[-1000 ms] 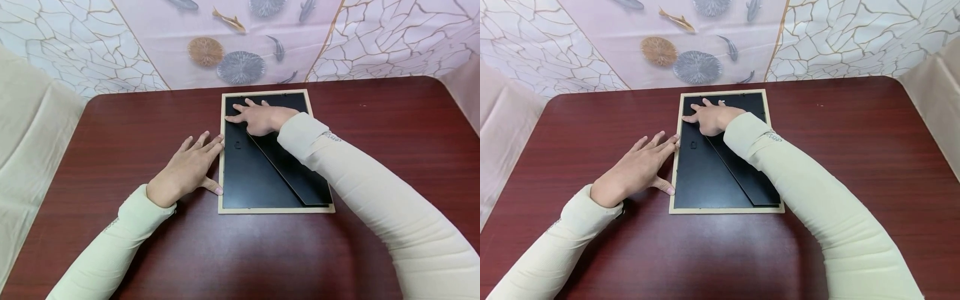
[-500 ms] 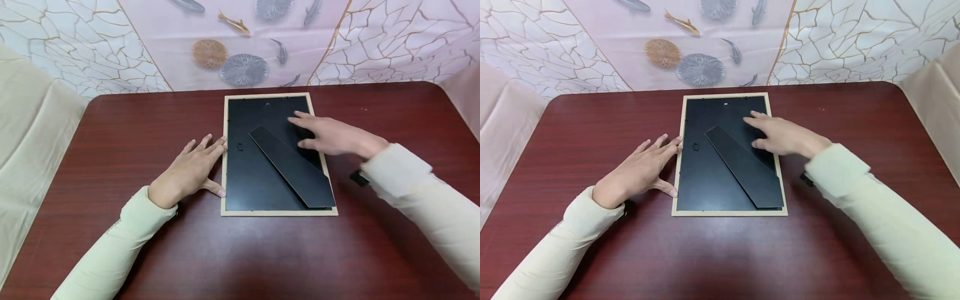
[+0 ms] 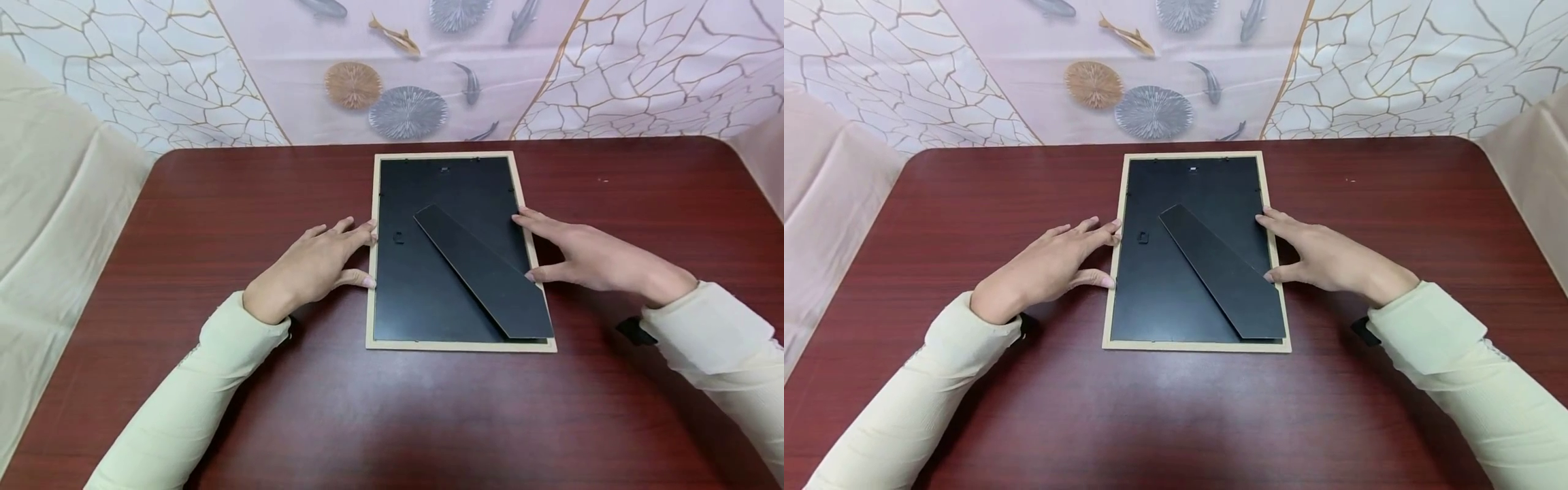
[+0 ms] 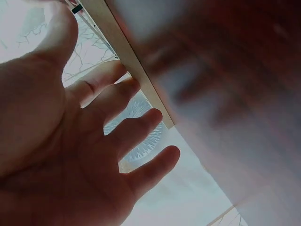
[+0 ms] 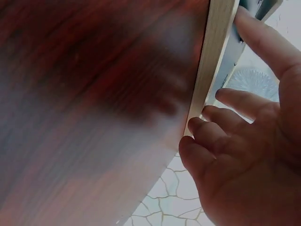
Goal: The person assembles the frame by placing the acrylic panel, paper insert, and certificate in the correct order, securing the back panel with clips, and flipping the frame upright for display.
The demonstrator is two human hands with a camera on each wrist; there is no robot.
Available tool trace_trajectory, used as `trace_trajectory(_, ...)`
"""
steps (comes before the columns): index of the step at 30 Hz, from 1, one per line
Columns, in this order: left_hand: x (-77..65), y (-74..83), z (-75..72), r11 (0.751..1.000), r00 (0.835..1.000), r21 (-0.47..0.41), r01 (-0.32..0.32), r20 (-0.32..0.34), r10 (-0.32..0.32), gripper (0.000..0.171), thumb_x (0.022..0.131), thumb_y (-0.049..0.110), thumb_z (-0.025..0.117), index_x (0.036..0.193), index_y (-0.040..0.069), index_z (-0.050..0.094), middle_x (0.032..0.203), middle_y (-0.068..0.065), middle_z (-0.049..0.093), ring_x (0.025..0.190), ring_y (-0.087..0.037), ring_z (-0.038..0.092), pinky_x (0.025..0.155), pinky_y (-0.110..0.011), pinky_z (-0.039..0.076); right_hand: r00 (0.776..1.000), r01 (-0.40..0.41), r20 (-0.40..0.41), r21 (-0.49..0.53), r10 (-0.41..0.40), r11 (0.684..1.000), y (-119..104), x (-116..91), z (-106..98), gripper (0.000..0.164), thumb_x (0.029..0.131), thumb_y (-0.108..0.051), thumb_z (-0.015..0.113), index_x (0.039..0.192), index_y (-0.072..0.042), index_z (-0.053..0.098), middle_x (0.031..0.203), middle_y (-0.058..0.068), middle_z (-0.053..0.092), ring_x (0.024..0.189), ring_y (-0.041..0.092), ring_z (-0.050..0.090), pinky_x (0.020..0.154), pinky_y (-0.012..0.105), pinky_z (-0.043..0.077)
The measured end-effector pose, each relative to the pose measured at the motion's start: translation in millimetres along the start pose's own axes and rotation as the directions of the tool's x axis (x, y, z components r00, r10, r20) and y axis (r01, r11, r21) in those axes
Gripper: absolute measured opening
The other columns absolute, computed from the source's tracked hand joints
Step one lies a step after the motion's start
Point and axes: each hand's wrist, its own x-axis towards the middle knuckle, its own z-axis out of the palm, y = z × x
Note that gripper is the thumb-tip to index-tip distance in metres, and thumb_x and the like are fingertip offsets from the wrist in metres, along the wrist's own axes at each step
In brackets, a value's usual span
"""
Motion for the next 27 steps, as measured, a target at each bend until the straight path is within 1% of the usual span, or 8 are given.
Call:
trace_trajectory(3, 1.3, 0.2, 0.7, 1.0, 0.999, -0.001, -0.012, -0.037, 0.012, 0.086, 0.094, 0.05, 0.07, 0.163, 0.011, 0.037, 0.151, 0.003, 0.062, 0.156, -0.034, 0.037, 0.122, -0.062, 0.033, 1.0, -0.005, -0.006, 0.016, 0.005, 1.0, 2.3, -0.6, 1.3, 0.095, 0.091, -0.03, 0.083, 0.166, -0.009, 0.028, 0.174, 0.022, 0.019, 0.154, 0.047, 0.034, 0.118, 0.063, 0.036)
trace_trajectory(8, 3.4, 2.6, 1.6, 1.0, 0.996, -0.019, -0.016, -0.085, 0.014, 0.071, 0.092, 0.047, 0.073, 0.152, 0.014, 0.054, 0.159, -0.004, 0.054, 0.154, -0.035, 0.042, 0.119, -0.061, 0.038, 1.0, -0.01, -0.005, 0.062, 0.01, 0.998, 6.8, -2.8, 5.0, 0.095, 0.092, -0.029, 0.081, 0.168, -0.012, 0.025, 0.174, 0.02, 0.018, 0.158, 0.044, 0.026, 0.119, 0.062, 0.031)
trace_trajectory(11, 3.7, 3.8, 2.2, 1.0, 0.996, -0.023, -0.009, -0.091, 0.006, 0.072, 0.09, 0.046, 0.076, 0.15, 0.013, 0.056, 0.161, -0.006, 0.052, 0.153, -0.035, 0.042, 0.118, -0.062, 0.039, 1.0, -0.011, -0.003, 0.078, 0.012, 0.997, 8.0, -3.6, 5.7, 0.095, 0.093, -0.03, 0.081, 0.168, -0.015, 0.024, 0.175, 0.019, 0.018, 0.16, 0.042, 0.021, 0.12, 0.063, 0.029)
trace_trajectory(16, 2.7, 1.8, 2.0, 0.999, 0.992, -0.038, -0.018, -0.123, 0.013, 0.076, 0.087, 0.044, 0.079, 0.151, 0.011, 0.055, 0.149, -0.004, 0.063, 0.149, -0.036, 0.048, 0.114, -0.063, 0.042, 1.0, -0.011, -0.001, 0.093, 0.011, 0.996, 7.2, -2.6, 5.7, 0.093, 0.093, -0.029, 0.08, 0.168, -0.018, 0.025, 0.175, 0.018, 0.018, 0.162, 0.041, 0.017, 0.122, 0.064, 0.027)
trace_trajectory(18, 2.7, 0.9, 1.3, 0.999, 0.991, -0.045, -0.018, -0.132, 0.012, 0.073, 0.086, 0.044, 0.079, 0.148, 0.013, 0.058, 0.149, -0.003, 0.064, 0.148, -0.035, 0.049, 0.113, -0.064, 0.043, 1.0, -0.01, 0.001, 0.094, 0.01, 0.996, 7.5, -2.0, 5.3, 0.093, 0.093, -0.027, 0.081, 0.168, -0.019, 0.025, 0.175, 0.019, 0.017, 0.161, 0.043, 0.017, 0.121, 0.066, 0.027)
trace_trajectory(20, 3.0, 1.2, 1.2, 0.999, 0.992, -0.048, -0.007, -0.126, 0.001, 0.068, 0.086, 0.044, 0.078, 0.145, 0.014, 0.061, 0.151, -0.002, 0.062, 0.149, -0.034, 0.048, 0.113, -0.065, 0.042, 1.0, -0.009, 0.003, 0.094, 0.008, 0.996, 7.7, -1.8, 5.0, 0.094, 0.093, -0.026, 0.081, 0.168, -0.018, 0.025, 0.174, 0.02, 0.017, 0.161, 0.044, 0.017, 0.121, 0.067, 0.027)
trace_trajectory(23, 4.3, 4.2, 1.3, 0.999, 0.992, -0.038, 0.009, -0.122, -0.014, 0.058, 0.086, 0.044, 0.079, 0.135, 0.016, 0.066, 0.159, -0.005, 0.053, 0.15, -0.033, 0.047, 0.112, -0.064, 0.042, 1.0, -0.009, 0.004, 0.091, 0.009, 0.996, 7.8, -1.9, 5.0, 0.094, 0.093, -0.026, 0.081, 0.168, -0.019, 0.025, 0.175, 0.02, 0.017, 0.161, 0.044, 0.017, 0.121, 0.067, 0.026)
trace_trajectory(27, 5.9, 9.5, 1.0, 0.999, 0.991, -0.016, 0.051, -0.123, -0.053, 0.057, 0.084, 0.045, 0.08, 0.132, 0.017, 0.066, 0.158, -0.004, 0.055, 0.15, -0.032, 0.047, 0.111, -0.061, 0.042, 1.0, -0.006, 0.003, 0.103, 0.006, 0.995, 6.9, -2.1, 5.8, 0.092, 0.093, -0.025, 0.081, 0.168, -0.02, 0.027, 0.175, 0.018, 0.016, 0.162, 0.043, 0.016, 0.122, 0.066, 0.025)
